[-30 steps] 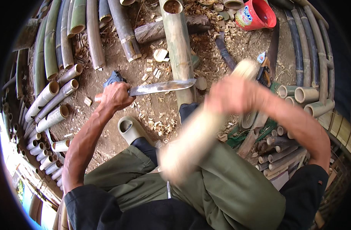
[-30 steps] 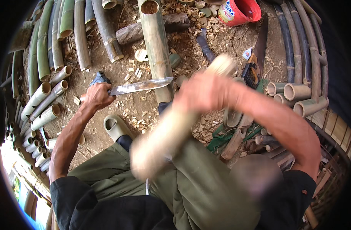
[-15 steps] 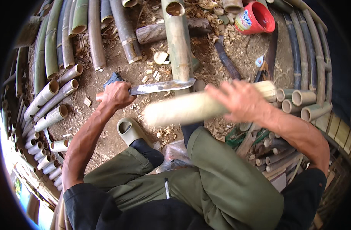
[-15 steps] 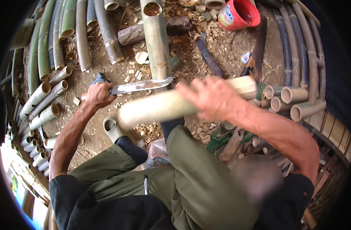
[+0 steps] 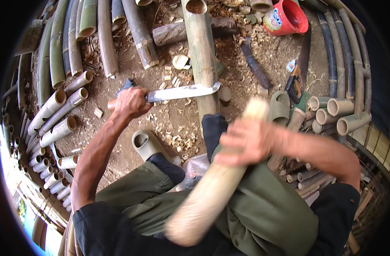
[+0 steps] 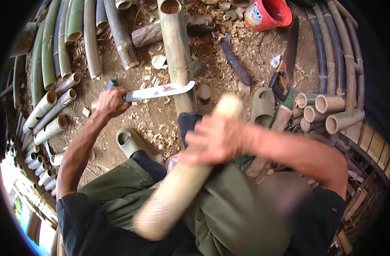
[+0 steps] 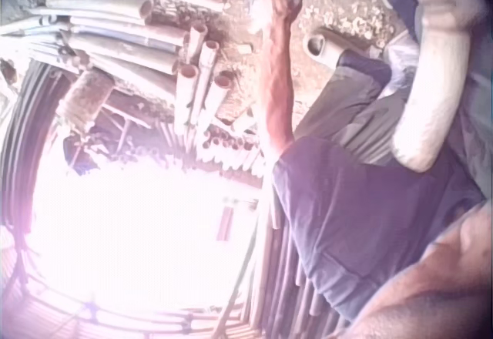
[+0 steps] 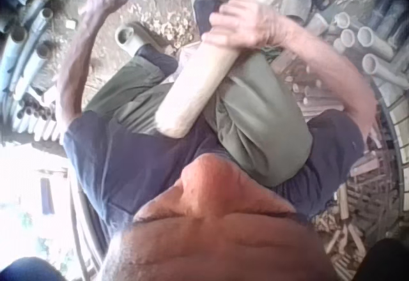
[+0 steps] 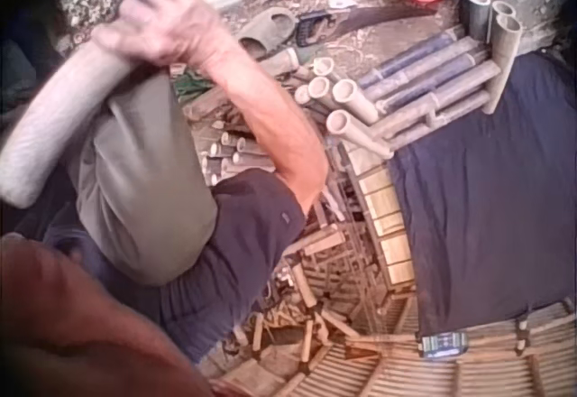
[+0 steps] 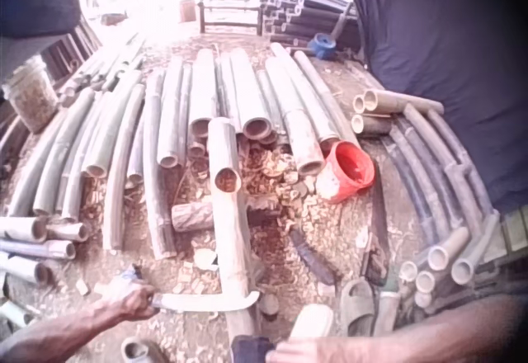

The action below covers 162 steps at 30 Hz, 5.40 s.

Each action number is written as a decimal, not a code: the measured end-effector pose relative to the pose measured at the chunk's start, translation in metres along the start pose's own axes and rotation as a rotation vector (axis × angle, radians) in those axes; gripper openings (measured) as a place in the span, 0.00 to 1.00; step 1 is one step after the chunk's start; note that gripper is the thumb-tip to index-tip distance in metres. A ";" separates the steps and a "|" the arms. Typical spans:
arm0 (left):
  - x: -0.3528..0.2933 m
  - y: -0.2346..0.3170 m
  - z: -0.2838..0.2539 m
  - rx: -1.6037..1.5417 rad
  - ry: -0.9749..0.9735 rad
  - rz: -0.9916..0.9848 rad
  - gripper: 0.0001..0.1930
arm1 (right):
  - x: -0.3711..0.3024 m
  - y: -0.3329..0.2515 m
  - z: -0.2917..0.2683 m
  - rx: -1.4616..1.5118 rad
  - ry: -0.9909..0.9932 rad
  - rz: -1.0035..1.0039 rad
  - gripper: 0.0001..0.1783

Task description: The person carves a hole into a bamboo stalk using a machete and a wooden mallet, then tests the fit with another bamboo piece.

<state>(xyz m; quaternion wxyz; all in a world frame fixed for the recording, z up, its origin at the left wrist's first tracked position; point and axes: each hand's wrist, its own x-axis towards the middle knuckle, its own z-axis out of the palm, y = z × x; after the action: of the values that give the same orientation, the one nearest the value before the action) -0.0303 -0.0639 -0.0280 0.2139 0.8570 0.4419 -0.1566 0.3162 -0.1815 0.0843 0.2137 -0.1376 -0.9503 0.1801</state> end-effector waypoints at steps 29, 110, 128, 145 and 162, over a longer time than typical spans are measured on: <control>-0.016 0.001 -0.009 -0.216 0.044 -0.035 0.34 | -0.087 -0.071 -0.018 0.392 -0.052 1.127 0.47; 0.001 -0.001 0.012 0.051 0.225 -0.066 0.18 | -0.043 0.064 -0.002 -0.248 -0.285 0.354 0.45; 0.056 -0.035 -0.065 -0.251 -0.256 -0.041 0.41 | -0.053 0.018 -0.027 0.019 0.236 0.965 0.51; 0.022 -0.074 -0.013 -0.070 0.512 -0.156 0.23 | -0.200 -0.129 0.029 0.043 -0.214 1.310 0.54; -0.011 0.052 0.015 -0.193 0.234 0.016 0.19 | -0.109 -0.066 0.154 -0.052 0.210 0.919 0.21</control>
<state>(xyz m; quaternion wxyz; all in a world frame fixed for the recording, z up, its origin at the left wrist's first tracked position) 0.0055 -0.1058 -0.0239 0.2433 0.8484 0.4700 -0.0109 0.3287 -0.3210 -0.0583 0.2031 -0.5668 -0.7683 0.2173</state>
